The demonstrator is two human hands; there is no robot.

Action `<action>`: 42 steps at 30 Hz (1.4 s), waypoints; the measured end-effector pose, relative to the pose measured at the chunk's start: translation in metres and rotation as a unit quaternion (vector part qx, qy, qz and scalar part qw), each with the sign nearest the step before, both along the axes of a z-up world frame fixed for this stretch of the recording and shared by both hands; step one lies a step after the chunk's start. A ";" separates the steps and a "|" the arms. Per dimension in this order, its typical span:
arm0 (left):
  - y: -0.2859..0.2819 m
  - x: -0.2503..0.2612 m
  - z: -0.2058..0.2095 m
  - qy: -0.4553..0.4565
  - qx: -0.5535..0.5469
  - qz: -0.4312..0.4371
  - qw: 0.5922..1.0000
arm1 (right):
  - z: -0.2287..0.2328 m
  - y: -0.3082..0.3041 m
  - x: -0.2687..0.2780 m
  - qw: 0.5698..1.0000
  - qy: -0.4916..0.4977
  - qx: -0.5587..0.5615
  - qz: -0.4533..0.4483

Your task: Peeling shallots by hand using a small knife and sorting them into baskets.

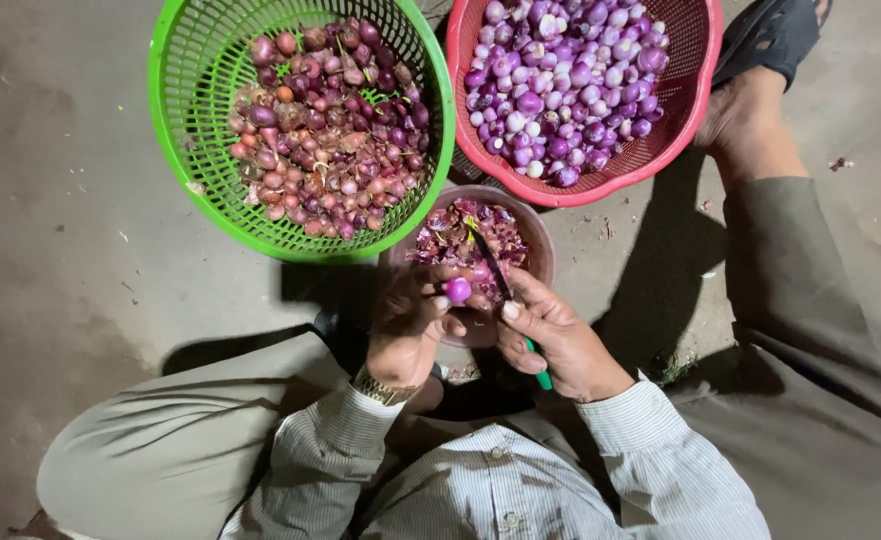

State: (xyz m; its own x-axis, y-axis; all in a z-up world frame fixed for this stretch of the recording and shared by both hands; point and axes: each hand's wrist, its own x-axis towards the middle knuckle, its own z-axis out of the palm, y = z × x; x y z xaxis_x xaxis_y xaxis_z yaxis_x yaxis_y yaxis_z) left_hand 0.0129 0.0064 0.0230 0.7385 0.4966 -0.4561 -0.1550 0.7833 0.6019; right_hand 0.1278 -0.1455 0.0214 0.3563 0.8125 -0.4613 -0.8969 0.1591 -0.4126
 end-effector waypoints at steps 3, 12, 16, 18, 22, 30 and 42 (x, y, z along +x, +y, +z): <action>0.003 -0.003 -0.012 0.022 -0.021 -0.005 1.000 | -0.005 0.004 0.005 0.999 -0.010 -0.030 0.000; 0.020 0.093 0.004 0.086 0.052 -0.034 0.994 | -0.072 0.004 -0.007 0.967 -0.144 -0.204 0.052; 0.052 0.183 0.038 0.118 0.559 -0.140 0.809 | -0.058 0.013 0.003 0.948 -0.100 -0.272 0.130; 0.062 0.197 0.061 0.144 0.750 -0.158 0.626 | -0.043 0.018 0.001 0.934 -0.163 -0.289 0.137; 0.037 0.195 0.124 0.125 0.931 -0.325 0.106 | -0.058 0.019 0.002 0.878 -0.309 -0.328 0.159; -0.036 0.077 0.117 -0.145 0.974 -0.144 0.094 | -0.049 -0.004 0.008 0.867 -0.415 -0.269 0.067; -0.061 0.008 0.119 -0.090 0.992 -0.043 0.071 | -0.055 -0.008 0.034 0.844 -0.512 -0.158 0.037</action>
